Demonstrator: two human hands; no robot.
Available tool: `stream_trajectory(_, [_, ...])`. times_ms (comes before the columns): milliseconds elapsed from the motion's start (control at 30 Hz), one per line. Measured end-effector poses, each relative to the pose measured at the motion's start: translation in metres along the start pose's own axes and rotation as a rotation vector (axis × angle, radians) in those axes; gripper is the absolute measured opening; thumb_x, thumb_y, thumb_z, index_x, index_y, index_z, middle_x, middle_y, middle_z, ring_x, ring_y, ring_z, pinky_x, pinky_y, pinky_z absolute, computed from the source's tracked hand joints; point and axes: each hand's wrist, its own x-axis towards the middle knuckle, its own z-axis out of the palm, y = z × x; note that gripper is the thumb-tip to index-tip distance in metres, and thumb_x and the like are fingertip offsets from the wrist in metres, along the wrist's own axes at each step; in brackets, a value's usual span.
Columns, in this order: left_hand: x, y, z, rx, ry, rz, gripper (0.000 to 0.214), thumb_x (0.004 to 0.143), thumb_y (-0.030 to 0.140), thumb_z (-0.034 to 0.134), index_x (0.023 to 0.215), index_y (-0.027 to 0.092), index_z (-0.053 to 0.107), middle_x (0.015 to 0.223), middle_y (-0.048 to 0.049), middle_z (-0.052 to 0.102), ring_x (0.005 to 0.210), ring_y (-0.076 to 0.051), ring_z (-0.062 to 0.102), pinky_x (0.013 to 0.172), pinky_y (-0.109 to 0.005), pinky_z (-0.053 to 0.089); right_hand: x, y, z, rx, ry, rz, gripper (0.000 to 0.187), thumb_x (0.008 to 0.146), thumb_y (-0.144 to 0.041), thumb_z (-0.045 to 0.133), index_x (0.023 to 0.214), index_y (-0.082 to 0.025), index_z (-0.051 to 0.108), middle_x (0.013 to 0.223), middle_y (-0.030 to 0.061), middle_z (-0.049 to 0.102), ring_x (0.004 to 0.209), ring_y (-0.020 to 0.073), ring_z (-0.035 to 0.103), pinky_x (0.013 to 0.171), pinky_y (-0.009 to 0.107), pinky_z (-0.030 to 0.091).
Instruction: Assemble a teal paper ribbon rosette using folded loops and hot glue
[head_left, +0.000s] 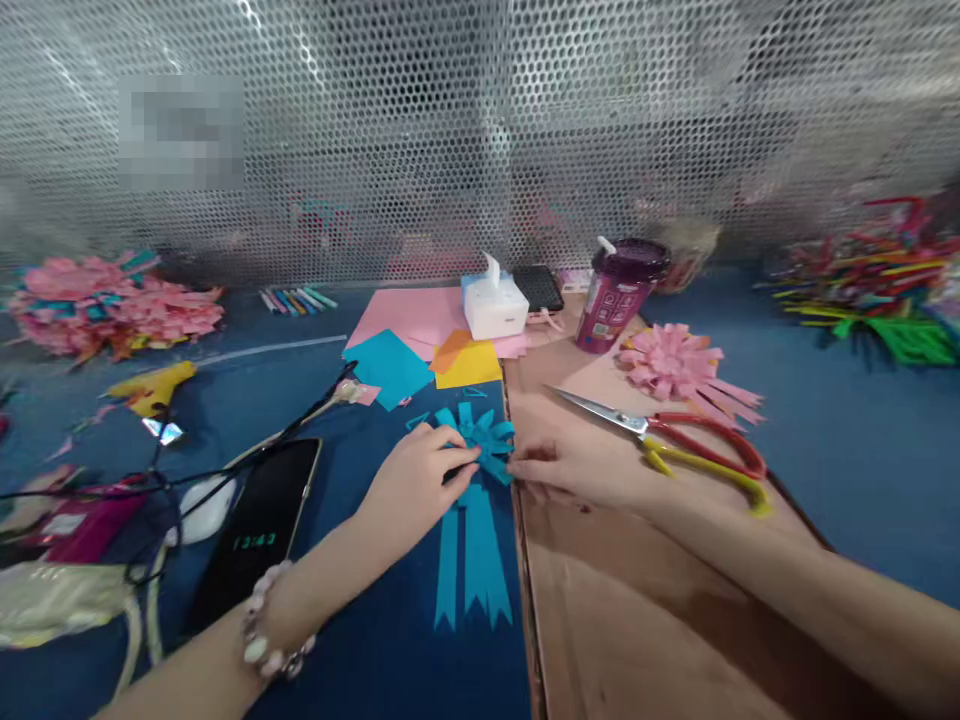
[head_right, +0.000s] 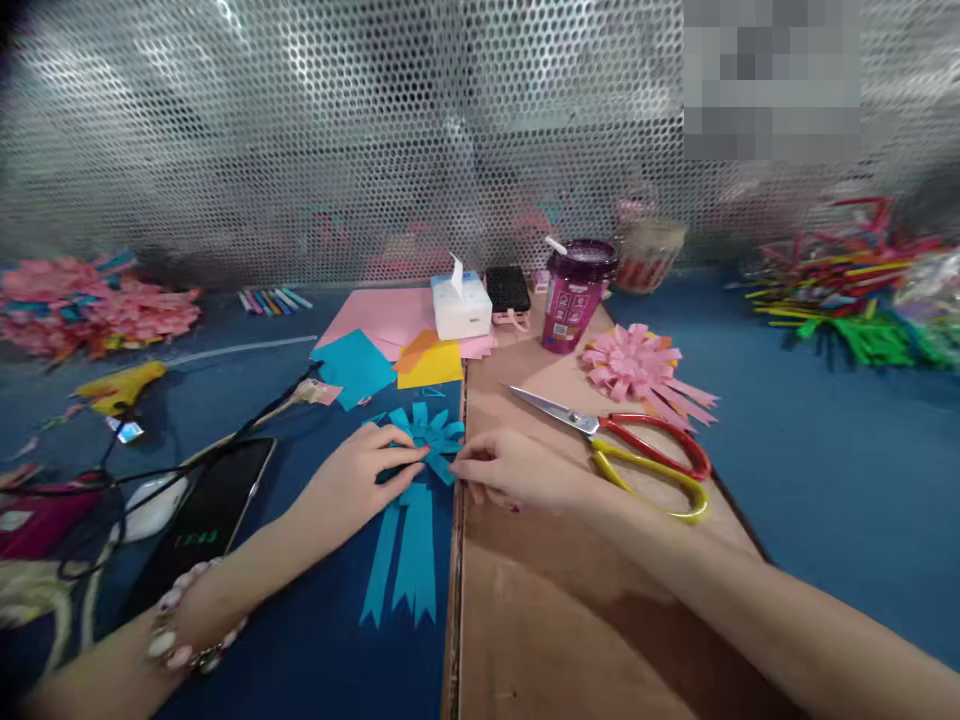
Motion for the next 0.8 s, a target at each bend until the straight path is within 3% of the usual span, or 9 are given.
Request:
stream_trajectory(467, [-0.001,0.014,-0.009,0.206,-0.133,-0.015,0.028,0.094,0.023,0.049,0.112,0.019,0.069,0.107,-0.0053,0.065,0.088,-0.022,0.049,0.083,-0.039,0.045,0.0,0.003,0.002,-0.002,0.014,0.013,0.033,0.09,-0.042,0.051,0.068,-0.017,0.051,0.056,-0.0061,0.055,0.033,0.0024,0.039,0.032,0.017,0.028])
stream_trajectory(800, [-0.004,0.007,-0.02,0.004,-0.134,-0.023,0.035,0.092,0.016,0.046,0.122,0.023,0.063,0.117,-0.0025,0.065,0.101,-0.021,0.055,0.098,-0.04,0.041,-0.001,0.0,0.003,-0.006,0.039,-0.04,0.03,0.09,-0.042,0.049,0.074,-0.017,0.053,0.054,-0.005,0.055,0.031,0.0029,0.038,0.031,0.017,0.023])
